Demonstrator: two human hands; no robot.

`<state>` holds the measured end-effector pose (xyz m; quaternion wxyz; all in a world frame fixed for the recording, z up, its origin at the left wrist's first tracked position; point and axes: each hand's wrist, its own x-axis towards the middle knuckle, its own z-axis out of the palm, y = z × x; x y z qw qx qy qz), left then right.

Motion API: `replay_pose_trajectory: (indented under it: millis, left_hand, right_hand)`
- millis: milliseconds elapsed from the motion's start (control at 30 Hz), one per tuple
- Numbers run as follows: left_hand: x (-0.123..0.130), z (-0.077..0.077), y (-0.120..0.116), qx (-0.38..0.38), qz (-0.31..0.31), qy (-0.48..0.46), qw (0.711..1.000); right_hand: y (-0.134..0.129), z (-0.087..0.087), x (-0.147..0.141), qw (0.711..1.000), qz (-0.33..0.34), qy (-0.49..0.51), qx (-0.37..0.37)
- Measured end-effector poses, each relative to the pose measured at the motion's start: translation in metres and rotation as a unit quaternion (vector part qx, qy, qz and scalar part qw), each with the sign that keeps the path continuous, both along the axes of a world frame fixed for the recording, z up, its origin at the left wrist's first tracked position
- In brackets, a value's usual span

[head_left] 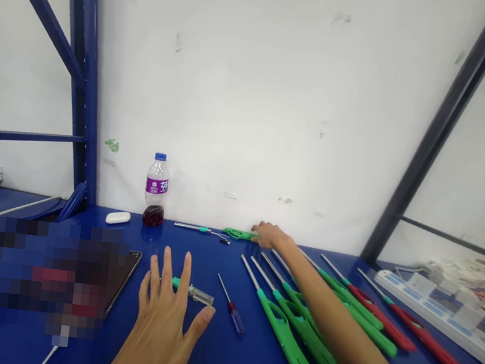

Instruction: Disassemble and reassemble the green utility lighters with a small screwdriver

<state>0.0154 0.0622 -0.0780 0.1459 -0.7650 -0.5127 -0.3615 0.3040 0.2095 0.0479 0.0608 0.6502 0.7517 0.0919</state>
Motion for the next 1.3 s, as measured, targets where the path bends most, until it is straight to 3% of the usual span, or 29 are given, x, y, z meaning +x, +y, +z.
replay_pose_trajectory:
  millis: [200,467,600,767,933,1100,1200,1300]
  left_hand:
    - [0.003,-0.001,0.005,-0.001,0.007,-0.013,1.0]
    - [0.001,-0.004,0.009,0.011,-0.001,-0.011,1.0]
    - [0.002,-0.003,0.008,0.015,-0.006,-0.019,1.0]
    - [0.0,0.009,0.003,0.0,-0.022,-0.031,0.999]
    - [-0.015,0.028,0.01,-0.019,0.031,-0.091,0.995]
    - [-0.046,0.055,0.006,-0.052,0.015,-0.151,0.987]
    - [-0.054,0.064,0.0,-0.057,0.014,-0.18,0.982]
    - [-0.053,0.067,-0.003,-0.054,0.009,-0.183,0.982]
  right_hand:
    - [0.026,-0.026,0.001,0.999,0.002,-0.035,-0.01]
    - [0.012,-0.025,0.011,0.998,0.022,-0.052,-0.018]
    - [-0.011,-0.011,0.018,0.997,0.043,-0.057,-0.005]
    - [-0.055,0.017,0.021,0.995,0.092,-0.048,0.008]
    - [-0.121,0.03,-0.008,0.982,0.185,-0.046,-0.005]
    - [-0.174,0.015,-0.051,0.953,0.298,-0.028,-0.036]
    - [-0.184,-0.003,-0.068,0.936,0.349,-0.027,-0.026]
    - [-0.186,-0.017,-0.076,0.934,0.355,-0.026,-0.021]
